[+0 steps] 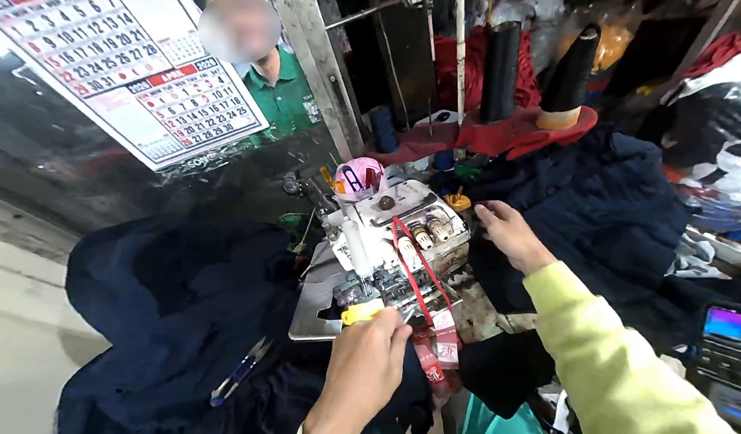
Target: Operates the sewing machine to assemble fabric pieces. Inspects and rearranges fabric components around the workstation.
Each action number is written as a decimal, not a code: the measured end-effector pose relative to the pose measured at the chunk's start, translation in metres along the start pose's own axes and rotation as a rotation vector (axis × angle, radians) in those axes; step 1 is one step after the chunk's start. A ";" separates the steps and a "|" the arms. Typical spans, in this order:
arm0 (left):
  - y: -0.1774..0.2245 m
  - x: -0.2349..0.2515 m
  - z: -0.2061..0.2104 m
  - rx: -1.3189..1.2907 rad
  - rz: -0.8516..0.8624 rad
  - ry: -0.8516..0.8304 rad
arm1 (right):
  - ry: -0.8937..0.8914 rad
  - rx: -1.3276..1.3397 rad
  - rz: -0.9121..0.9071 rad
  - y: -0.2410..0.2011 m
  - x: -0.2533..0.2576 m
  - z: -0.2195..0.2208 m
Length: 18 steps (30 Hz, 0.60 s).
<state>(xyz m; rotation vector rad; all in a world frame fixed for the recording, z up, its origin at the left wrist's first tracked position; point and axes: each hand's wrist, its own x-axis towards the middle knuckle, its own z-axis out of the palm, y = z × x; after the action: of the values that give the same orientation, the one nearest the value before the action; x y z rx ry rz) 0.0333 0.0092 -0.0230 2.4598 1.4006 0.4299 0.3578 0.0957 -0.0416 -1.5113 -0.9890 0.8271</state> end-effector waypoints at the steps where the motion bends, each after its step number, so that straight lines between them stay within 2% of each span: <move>1: -0.001 -0.003 0.003 -0.082 0.012 -0.025 | 0.041 -0.005 -0.060 -0.007 -0.020 -0.005; 4: -0.001 -0.007 0.012 -0.281 0.114 -0.046 | -0.010 0.001 -0.224 -0.025 -0.093 -0.009; 7: 0.002 -0.009 0.013 -0.384 0.236 -0.039 | -0.221 0.041 -0.323 -0.022 -0.140 0.002; 9: 0.004 -0.011 0.011 -0.419 0.307 -0.019 | -0.404 -0.005 -0.298 -0.022 -0.151 0.011; 12: 0.005 -0.018 0.010 -0.474 0.369 0.005 | -0.663 0.015 -0.162 -0.026 -0.152 0.025; 14: 0.003 -0.023 0.013 -0.489 0.383 0.026 | -0.662 0.078 -0.140 -0.027 -0.148 0.033; 18: -0.013 -0.033 0.017 -0.411 0.326 0.043 | -0.375 0.055 -0.258 -0.016 -0.145 0.032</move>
<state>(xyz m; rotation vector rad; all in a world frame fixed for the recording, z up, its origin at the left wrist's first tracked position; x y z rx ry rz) 0.0138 -0.0149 -0.0478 2.3365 0.8168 0.7596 0.2668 -0.0230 -0.0323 -1.1710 -1.3917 0.9602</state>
